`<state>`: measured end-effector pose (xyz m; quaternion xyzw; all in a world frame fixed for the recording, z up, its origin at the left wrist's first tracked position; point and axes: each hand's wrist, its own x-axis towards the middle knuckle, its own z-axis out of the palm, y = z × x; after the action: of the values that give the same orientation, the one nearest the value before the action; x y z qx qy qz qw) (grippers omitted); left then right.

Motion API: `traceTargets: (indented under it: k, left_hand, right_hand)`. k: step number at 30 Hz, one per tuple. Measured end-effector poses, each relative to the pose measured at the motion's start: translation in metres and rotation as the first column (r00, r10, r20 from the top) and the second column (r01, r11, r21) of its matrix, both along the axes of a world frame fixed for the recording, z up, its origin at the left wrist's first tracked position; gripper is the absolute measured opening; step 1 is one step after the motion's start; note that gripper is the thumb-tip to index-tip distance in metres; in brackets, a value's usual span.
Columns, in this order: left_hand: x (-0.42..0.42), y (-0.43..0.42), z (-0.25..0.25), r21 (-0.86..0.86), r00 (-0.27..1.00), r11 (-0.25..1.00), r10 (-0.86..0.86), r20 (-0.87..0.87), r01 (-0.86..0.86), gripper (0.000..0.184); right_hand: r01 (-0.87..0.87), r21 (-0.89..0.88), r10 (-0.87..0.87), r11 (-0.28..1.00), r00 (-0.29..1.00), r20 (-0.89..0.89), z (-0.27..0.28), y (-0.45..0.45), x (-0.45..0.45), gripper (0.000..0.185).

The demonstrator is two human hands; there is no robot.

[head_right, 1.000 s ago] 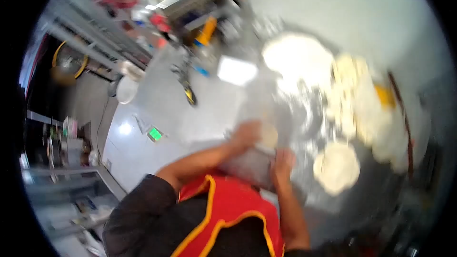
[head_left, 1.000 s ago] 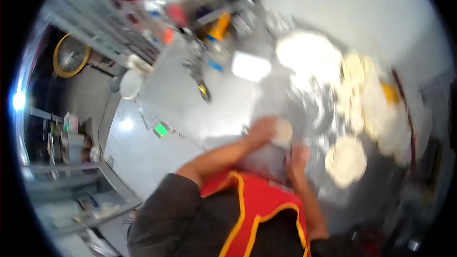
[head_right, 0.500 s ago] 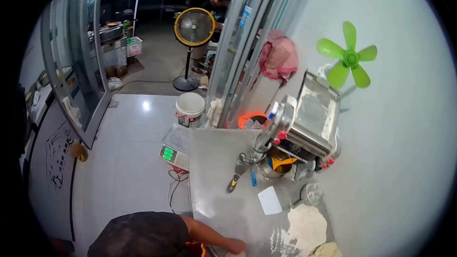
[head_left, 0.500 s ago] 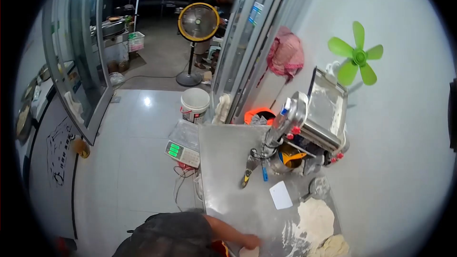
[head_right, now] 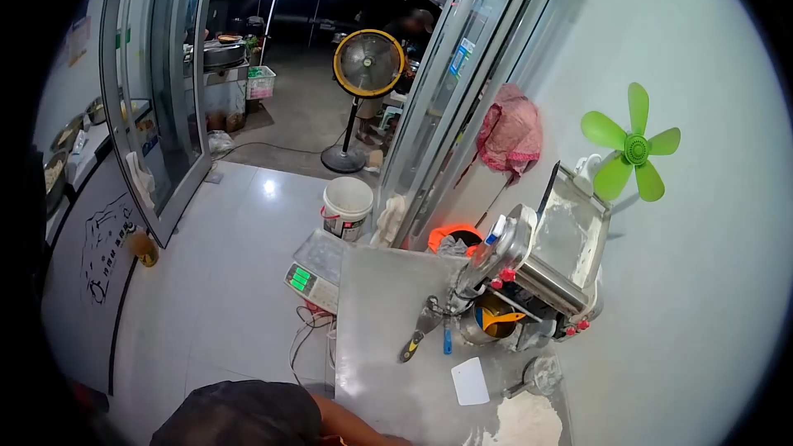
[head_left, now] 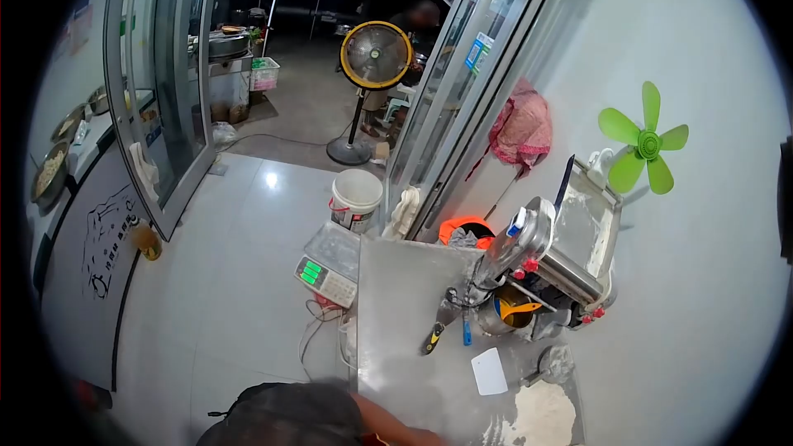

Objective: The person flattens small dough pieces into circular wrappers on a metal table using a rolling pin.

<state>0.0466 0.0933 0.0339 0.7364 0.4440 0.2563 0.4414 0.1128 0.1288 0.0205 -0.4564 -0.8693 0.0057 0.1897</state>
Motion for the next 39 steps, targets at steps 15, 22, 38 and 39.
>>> traceTargets:
  k: [15, 22, 38, 39]
  left_hand:
    - [0.000, -0.017, -0.040, 0.033, 0.990, 0.994, 0.103, -0.098, -0.100, 0.024]
    - [0.010, -0.006, -0.036, 0.075, 0.992, 0.994, 0.087, -0.096, -0.080, 0.024]
    - [0.021, -0.003, -0.081, 0.029, 0.969, 0.991, 0.137, -0.207, -0.134, 0.034]
    - [0.022, -0.007, -0.084, 0.034, 0.973, 0.991, 0.132, -0.188, -0.128, 0.036]
  right_hand:
    - [0.053, 0.007, -0.053, 0.999, 0.999, -0.002, 0.000, 0.001, 0.010, 0.035]
    - [0.083, 0.016, -0.083, 0.996, 0.997, -0.005, -0.001, 0.003, 0.014, 0.034]
    - [0.125, 0.019, -0.125, 0.992, 0.992, -0.021, -0.006, -0.006, 0.024, 0.033]
    - [0.128, 0.020, -0.128, 0.992, 0.992, -0.020, -0.006, -0.008, 0.024, 0.033]
